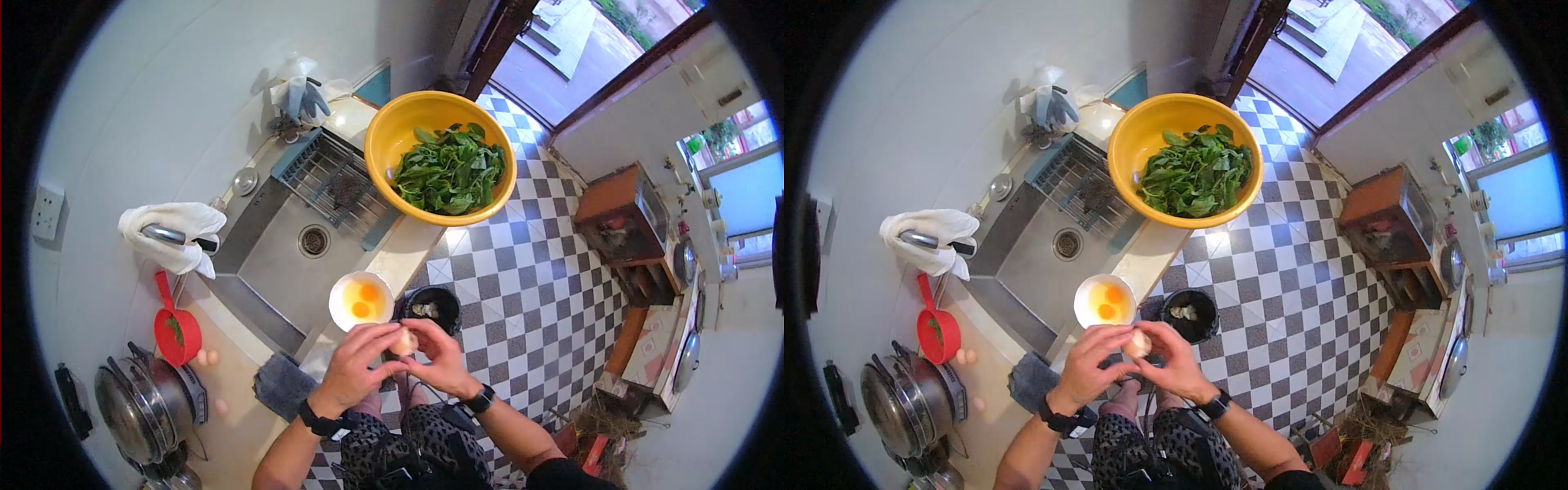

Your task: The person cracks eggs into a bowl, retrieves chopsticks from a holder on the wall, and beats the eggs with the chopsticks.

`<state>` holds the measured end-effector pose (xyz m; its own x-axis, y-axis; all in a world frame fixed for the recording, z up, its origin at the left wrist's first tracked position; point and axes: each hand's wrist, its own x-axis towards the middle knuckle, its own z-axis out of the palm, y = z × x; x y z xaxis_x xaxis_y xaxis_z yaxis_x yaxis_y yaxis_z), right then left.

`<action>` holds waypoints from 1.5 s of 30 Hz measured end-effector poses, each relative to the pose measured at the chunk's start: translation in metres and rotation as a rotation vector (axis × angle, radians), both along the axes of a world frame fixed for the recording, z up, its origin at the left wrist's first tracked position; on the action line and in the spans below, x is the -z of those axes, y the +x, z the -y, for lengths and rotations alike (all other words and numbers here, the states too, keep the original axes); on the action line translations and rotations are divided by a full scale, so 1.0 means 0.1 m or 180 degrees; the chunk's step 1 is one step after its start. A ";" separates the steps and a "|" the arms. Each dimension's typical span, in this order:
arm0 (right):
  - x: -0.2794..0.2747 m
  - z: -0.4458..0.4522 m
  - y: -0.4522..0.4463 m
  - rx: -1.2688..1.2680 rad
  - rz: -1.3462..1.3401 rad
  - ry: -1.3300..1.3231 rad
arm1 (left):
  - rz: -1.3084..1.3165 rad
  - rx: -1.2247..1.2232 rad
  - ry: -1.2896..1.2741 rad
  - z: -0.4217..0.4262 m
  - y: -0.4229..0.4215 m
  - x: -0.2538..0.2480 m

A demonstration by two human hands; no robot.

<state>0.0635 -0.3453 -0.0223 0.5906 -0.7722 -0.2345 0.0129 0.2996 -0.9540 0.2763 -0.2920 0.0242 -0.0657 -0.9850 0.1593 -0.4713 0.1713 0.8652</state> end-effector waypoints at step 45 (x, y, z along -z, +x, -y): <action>-0.01 -0.44 0.49 -0.0234 0.0091 0.0747 | -0.0081 -0.1479 0.0357 -0.65 -0.08 0.42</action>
<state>0.1122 -0.3010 -0.0217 0.6521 -0.6532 -0.3848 0.0089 0.5141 -0.8577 0.2684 -0.2271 -0.0178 0.3884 -0.9203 0.0462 -0.4543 -0.1477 0.8785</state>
